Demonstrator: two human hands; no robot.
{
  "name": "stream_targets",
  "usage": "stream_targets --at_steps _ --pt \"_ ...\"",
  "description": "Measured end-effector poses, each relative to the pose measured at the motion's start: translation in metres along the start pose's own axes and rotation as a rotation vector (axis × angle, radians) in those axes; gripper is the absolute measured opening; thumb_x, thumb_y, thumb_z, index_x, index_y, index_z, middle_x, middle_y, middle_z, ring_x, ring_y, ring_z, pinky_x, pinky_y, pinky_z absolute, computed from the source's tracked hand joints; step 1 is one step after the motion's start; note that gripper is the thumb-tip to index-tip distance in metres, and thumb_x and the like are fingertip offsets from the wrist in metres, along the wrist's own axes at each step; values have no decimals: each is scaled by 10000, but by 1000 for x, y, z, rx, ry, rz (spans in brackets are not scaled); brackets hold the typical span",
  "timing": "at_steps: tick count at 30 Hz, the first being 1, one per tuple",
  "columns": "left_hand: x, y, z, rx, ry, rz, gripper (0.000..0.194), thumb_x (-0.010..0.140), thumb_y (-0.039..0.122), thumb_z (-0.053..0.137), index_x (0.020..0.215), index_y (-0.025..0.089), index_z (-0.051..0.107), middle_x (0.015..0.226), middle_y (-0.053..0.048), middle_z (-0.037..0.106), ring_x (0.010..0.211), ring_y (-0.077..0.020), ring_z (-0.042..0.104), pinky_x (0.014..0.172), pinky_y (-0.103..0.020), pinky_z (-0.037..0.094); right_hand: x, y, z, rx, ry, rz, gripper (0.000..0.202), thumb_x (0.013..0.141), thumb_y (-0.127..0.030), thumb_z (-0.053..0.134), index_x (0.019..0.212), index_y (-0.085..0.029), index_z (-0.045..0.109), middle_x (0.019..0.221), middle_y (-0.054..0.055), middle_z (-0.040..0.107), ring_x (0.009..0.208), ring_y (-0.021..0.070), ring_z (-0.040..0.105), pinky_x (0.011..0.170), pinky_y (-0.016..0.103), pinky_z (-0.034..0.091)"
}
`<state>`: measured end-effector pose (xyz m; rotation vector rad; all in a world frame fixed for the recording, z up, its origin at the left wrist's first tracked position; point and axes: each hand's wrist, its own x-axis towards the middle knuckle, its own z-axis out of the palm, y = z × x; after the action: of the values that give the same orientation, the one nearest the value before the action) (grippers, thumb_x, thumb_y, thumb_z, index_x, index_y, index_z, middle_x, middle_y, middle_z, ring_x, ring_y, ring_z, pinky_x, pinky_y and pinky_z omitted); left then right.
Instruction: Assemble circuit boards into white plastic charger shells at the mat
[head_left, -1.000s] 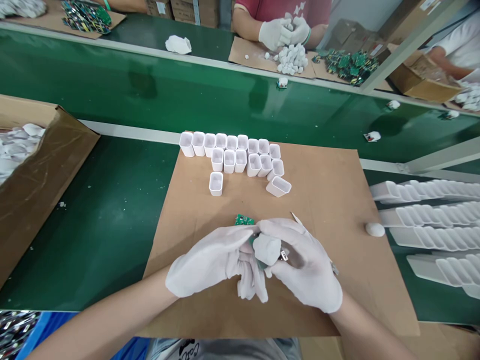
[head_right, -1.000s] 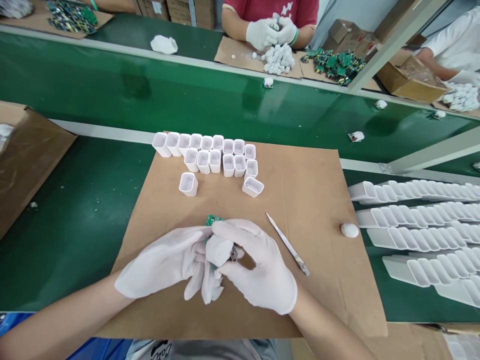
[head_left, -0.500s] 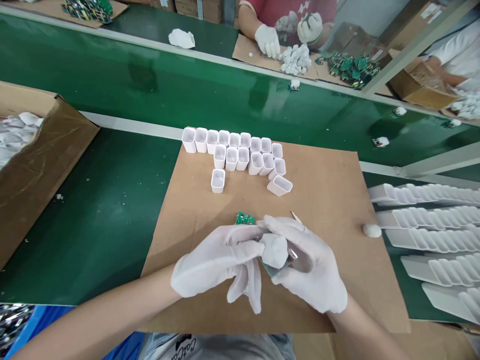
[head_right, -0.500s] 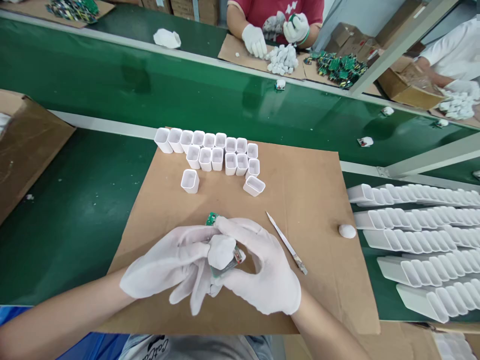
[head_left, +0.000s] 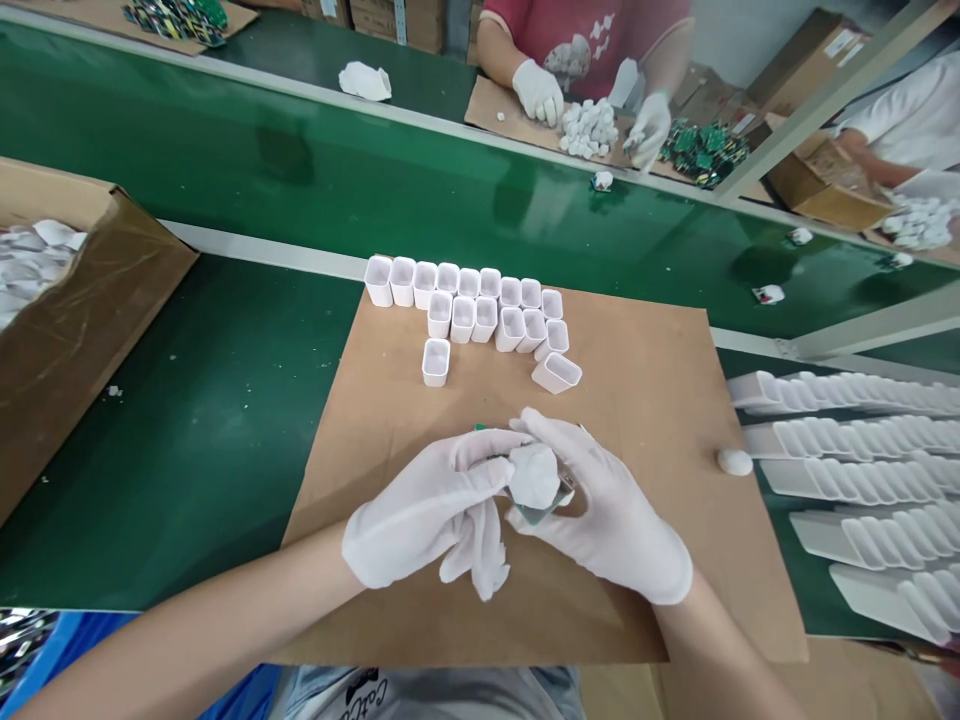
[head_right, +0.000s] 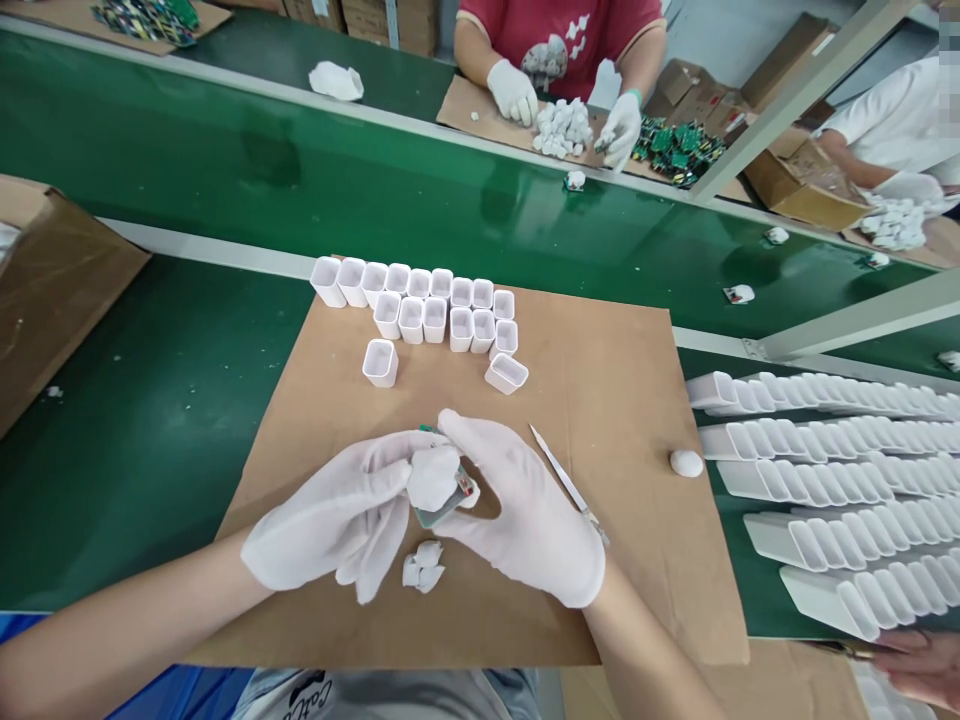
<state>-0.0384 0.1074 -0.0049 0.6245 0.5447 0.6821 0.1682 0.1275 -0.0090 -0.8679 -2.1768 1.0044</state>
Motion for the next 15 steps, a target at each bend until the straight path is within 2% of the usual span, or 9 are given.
stream_targets --at_steps 3,5,8,12,15 --pt "1 0 3 87 101 17 449 929 456 574 1278 182 511 740 -43 681 463 -141 654 340 -129 381 -2 -4 4 17 114 17 804 761 -246 780 1457 -313 384 1224 69 615 1035 244 630 870 403 565" --pt "2 -1 7 151 166 -17 452 920 434 593 1283 184 493 712 -39 678 498 -183 680 349 -148 406 -4 -7 9 -4 214 36 743 730 -296 815 1391 -307 476 1183 72 645 1041 267 643 865 418 576" --pt "5 -3 12 226 196 -57 460 927 447 568 1284 165 493 658 -49 674 513 -215 688 353 -167 411 -5 -11 17 -169 313 38 550 785 -213 766 1294 -288 573 1076 60 695 922 229 687 820 378 599" --pt "6 -3 14 305 220 -49 490 945 417 540 1358 172 446 670 -54 676 523 -227 694 351 -171 406 -5 -11 20 -305 378 16 469 842 -146 671 1278 -300 587 931 24 712 760 186 687 775 364 611" --pt "6 -5 12 284 246 -40 514 953 400 526 1391 158 412 604 -35 651 490 -216 679 341 -163 397 -4 -9 15 -204 347 2 497 858 -137 675 1311 -303 559 934 14 707 833 177 692 820 343 599"
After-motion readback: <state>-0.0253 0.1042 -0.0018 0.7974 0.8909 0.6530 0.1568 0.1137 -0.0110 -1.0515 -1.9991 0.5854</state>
